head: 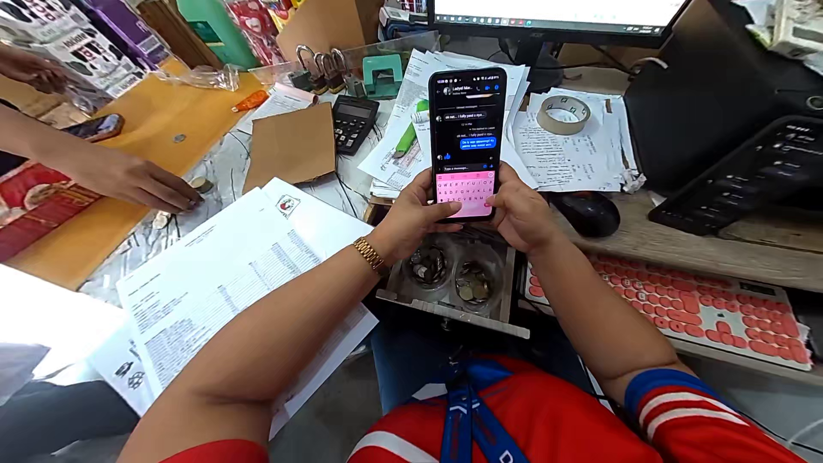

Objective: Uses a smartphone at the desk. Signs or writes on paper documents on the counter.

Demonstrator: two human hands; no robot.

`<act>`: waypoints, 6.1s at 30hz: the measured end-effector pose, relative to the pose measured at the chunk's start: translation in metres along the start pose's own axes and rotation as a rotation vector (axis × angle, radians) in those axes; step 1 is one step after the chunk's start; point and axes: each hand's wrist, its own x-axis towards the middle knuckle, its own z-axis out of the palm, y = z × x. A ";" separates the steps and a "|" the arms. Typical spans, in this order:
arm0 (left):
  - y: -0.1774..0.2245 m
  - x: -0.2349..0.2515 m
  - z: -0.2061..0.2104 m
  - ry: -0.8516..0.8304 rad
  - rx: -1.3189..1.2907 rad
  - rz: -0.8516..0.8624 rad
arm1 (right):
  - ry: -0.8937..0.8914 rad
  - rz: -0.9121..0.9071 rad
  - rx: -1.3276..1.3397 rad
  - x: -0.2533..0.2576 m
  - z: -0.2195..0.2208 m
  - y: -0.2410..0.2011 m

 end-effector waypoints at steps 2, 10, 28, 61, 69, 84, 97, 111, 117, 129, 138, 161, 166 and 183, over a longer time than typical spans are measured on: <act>-0.001 -0.011 0.000 0.025 0.018 0.001 | -0.013 0.008 0.016 -0.002 0.005 0.002; 0.005 -0.006 0.001 0.042 -0.032 -0.039 | 0.034 -0.007 0.085 0.002 0.008 0.009; 0.001 -0.011 -0.001 0.034 0.034 -0.017 | -0.001 -0.011 -0.001 0.000 0.008 0.008; 0.003 -0.009 -0.001 -0.003 -0.057 -0.051 | -0.038 -0.062 -0.010 -0.003 0.001 0.011; 0.000 -0.010 -0.002 -0.008 -0.038 -0.031 | -0.019 -0.055 -0.010 -0.001 0.002 0.011; 0.000 -0.012 -0.001 -0.023 -0.011 -0.018 | 0.080 -0.026 -0.027 -0.005 0.008 0.012; -0.002 -0.011 -0.001 -0.020 -0.031 -0.014 | 0.012 -0.076 -0.002 -0.002 0.003 0.014; 0.000 -0.012 0.000 -0.011 -0.013 -0.029 | -0.010 -0.042 -0.052 -0.005 0.000 0.013; 0.000 -0.012 -0.001 -0.014 -0.006 -0.022 | -0.035 -0.034 0.024 -0.004 -0.001 0.010; -0.002 -0.012 0.001 -0.015 0.017 0.001 | 0.030 -0.131 -0.036 -0.002 0.006 0.016; 0.001 -0.013 0.001 -0.024 -0.001 -0.018 | 0.038 -0.114 -0.008 -0.001 0.003 0.017; 0.003 -0.012 0.002 0.012 -0.013 -0.038 | -0.044 -0.175 -0.076 -0.003 0.001 0.019; 0.005 -0.011 0.002 -0.003 -0.015 -0.041 | -0.027 -0.163 -0.083 -0.003 0.002 0.018; 0.006 -0.008 0.001 -0.015 -0.042 -0.057 | -0.103 -0.069 0.036 -0.005 -0.006 0.012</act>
